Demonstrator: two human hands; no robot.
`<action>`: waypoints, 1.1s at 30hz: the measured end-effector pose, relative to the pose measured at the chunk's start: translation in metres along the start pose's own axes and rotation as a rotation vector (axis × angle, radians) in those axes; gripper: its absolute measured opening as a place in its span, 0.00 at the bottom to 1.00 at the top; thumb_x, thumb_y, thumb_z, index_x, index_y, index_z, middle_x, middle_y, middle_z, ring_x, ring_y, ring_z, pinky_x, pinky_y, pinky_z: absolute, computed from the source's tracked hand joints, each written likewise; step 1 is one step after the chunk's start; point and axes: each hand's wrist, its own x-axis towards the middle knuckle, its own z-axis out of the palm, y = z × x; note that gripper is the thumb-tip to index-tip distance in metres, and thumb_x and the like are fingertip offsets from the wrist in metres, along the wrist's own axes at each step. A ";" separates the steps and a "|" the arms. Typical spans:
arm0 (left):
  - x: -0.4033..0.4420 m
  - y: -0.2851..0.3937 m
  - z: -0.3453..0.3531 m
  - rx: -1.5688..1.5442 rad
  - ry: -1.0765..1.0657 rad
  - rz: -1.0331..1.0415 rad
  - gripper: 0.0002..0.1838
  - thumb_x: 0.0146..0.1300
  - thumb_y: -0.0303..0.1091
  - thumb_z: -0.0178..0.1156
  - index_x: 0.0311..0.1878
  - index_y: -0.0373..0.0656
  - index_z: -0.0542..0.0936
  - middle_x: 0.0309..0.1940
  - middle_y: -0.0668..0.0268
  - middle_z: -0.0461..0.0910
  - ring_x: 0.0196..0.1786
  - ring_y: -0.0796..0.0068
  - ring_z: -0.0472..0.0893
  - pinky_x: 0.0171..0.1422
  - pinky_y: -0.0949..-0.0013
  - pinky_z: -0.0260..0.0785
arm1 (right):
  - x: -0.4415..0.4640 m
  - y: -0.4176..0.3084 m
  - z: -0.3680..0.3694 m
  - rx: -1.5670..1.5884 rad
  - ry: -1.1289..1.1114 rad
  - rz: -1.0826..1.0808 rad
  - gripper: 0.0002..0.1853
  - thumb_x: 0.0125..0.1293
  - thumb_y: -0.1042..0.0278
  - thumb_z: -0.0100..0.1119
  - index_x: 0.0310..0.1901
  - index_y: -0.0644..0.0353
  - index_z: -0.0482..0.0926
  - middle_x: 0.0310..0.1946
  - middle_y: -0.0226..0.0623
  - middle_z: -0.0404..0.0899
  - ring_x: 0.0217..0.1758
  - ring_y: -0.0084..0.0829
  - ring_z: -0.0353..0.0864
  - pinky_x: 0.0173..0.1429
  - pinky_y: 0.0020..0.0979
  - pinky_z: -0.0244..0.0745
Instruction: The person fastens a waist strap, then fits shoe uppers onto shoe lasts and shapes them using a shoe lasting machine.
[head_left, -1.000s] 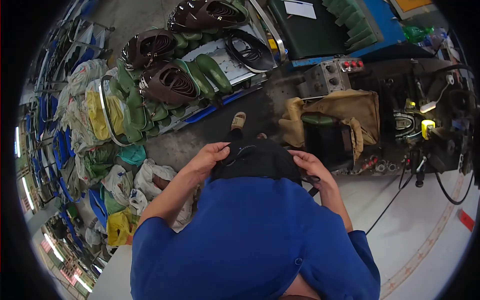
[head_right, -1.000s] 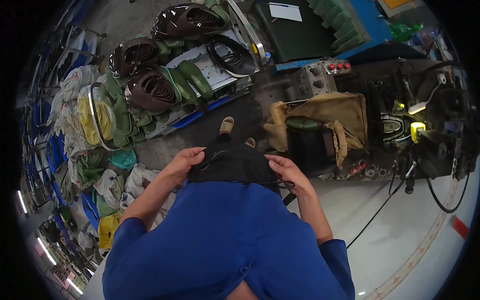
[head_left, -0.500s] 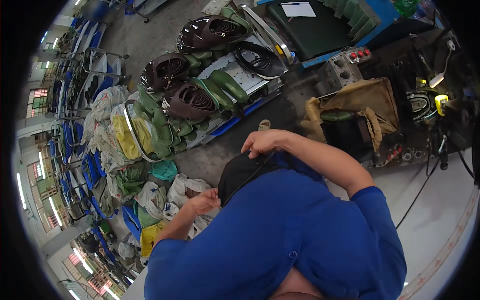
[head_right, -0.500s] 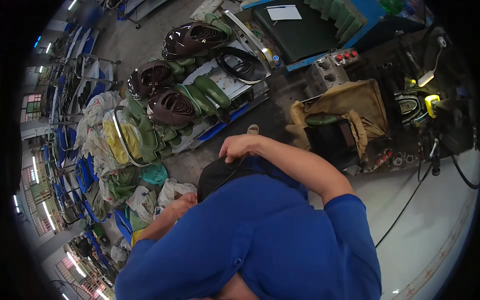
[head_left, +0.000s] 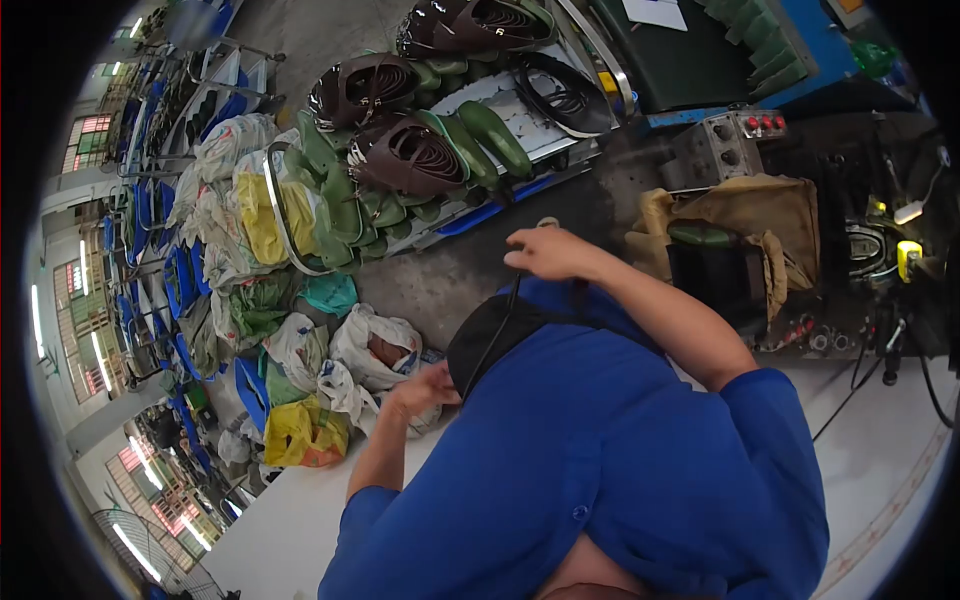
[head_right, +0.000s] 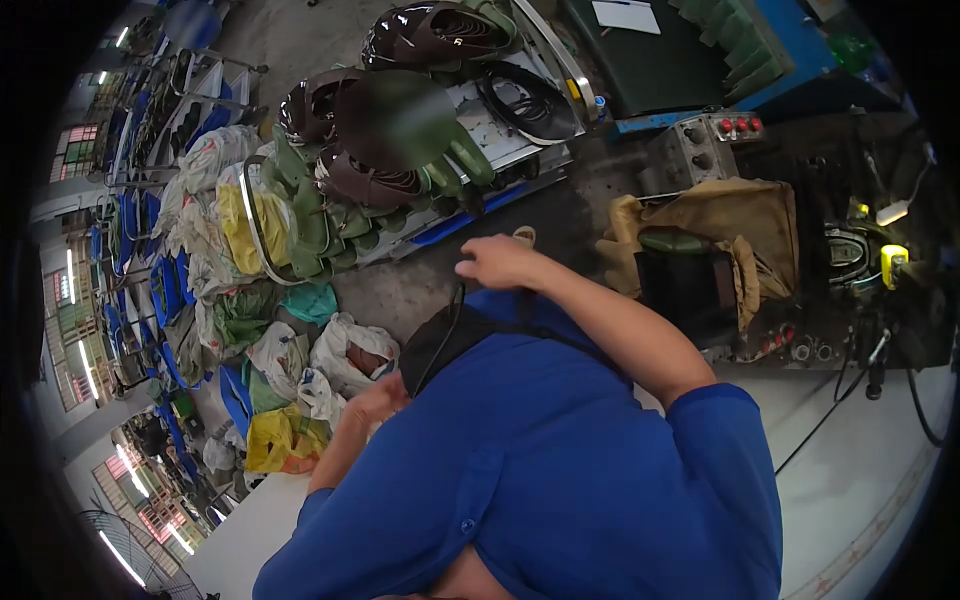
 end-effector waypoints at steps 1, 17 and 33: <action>0.000 0.023 -0.008 0.038 0.086 0.030 0.29 0.60 0.16 0.70 0.66 0.42 0.79 0.58 0.62 0.88 0.58 0.69 0.88 0.63 0.66 0.78 | -0.032 -0.001 -0.022 0.152 0.166 0.092 0.24 0.77 0.57 0.66 0.67 0.64 0.81 0.51 0.41 0.90 0.48 0.32 0.90 0.53 0.35 0.84; 0.173 0.237 0.234 1.552 -0.735 0.280 0.17 0.70 0.37 0.74 0.55 0.37 0.85 0.39 0.59 0.86 0.44 0.64 0.86 0.50 0.61 0.77 | -0.401 0.017 0.211 1.515 0.813 0.318 0.06 0.83 0.65 0.63 0.52 0.57 0.78 0.44 0.24 0.83 0.48 0.15 0.80 0.55 0.24 0.77; 0.213 0.245 0.282 1.795 -0.933 0.065 0.12 0.63 0.35 0.69 0.39 0.36 0.79 0.22 0.55 0.80 0.28 0.53 0.81 0.35 0.54 0.69 | -0.375 -0.017 0.317 1.019 0.969 0.867 0.27 0.83 0.56 0.59 0.74 0.66 0.76 0.72 0.52 0.78 0.74 0.43 0.78 0.78 0.41 0.71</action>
